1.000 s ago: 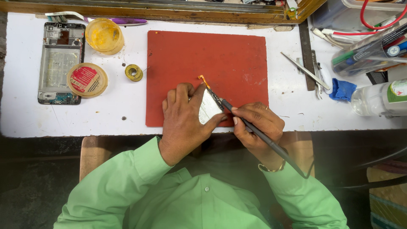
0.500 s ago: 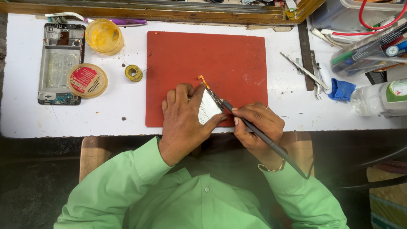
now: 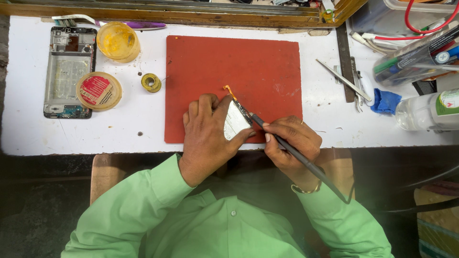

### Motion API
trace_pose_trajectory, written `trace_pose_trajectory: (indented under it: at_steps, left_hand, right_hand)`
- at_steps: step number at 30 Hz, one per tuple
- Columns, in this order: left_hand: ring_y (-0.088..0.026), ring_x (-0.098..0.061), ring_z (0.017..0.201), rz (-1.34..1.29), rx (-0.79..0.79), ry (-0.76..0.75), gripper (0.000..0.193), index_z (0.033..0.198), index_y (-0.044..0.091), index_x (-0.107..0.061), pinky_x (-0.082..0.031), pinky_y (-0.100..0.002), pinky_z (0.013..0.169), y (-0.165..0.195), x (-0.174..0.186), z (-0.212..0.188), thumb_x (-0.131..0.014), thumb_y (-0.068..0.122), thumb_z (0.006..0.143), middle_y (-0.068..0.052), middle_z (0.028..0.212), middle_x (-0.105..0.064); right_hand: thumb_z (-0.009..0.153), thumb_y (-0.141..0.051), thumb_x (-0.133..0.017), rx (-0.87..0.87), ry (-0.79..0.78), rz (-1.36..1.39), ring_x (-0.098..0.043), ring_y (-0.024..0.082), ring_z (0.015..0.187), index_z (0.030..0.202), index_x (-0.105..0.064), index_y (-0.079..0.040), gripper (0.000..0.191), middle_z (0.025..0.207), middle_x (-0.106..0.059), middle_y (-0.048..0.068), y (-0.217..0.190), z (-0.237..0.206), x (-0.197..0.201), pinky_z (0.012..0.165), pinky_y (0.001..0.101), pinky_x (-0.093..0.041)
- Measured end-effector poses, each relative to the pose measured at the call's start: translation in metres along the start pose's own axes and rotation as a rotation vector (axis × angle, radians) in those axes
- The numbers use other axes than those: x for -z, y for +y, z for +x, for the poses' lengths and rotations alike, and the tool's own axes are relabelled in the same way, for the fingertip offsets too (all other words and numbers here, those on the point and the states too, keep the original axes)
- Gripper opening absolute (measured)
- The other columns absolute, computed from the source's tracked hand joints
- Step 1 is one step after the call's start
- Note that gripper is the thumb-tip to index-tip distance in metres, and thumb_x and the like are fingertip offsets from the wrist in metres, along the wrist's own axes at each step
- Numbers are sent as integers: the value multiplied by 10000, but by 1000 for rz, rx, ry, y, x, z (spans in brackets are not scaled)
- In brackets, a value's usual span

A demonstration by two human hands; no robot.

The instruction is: The person solders a ribbon cable to a smartphone battery using a soldering iron and solder wire. They apply flux, tin the connector, and repeatedly solder the cable to the battery terminals while holding the battery steady.

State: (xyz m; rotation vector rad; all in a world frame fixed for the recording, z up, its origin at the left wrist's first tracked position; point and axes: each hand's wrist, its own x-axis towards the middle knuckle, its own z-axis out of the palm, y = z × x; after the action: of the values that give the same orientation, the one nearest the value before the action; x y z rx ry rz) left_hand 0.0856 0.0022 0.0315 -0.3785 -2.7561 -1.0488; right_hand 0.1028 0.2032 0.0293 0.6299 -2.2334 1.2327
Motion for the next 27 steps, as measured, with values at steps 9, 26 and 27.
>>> trace_pose_trajectory:
  at_steps: [9, 26, 27]
  left_hand:
    - [-324, -470, 1073, 10, -22, -22, 766, 1300, 62, -618, -367, -484, 895, -6, 2, 7, -878, 457, 697, -114, 1160, -499]
    - [-243, -654, 969, -181, -111, -184, 302, 1110, 56, -706, -500, -401, 864, -35, 22, 73, -747, 288, 921, -79, 1000, -653]
    - [-236, -658, 930, -180, -103, -165, 277, 1066, 53, -717, -502, -397, 845, -35, 19, 75, -755, 273, 903, -73, 950, -657]
  right_hand:
    - [884, 39, -715, -65, 36, 88, -692, 203, 791, 1024, -708, 51, 141, 883, -717, 140, 5, -6, 0, 689, 270, -546]
    - [937, -17, -746, -356, -19, 164, -599, 52, 677, 1076, -732, 24, 146, 918, -759, 81, 14, -4, 22, 559, 187, -415]
    - [944, -14, -740, -329, -21, 188, -634, 65, 726, 1083, -726, 26, 145, 949, -759, 91, 13, -3, 21, 588, 191, -447]
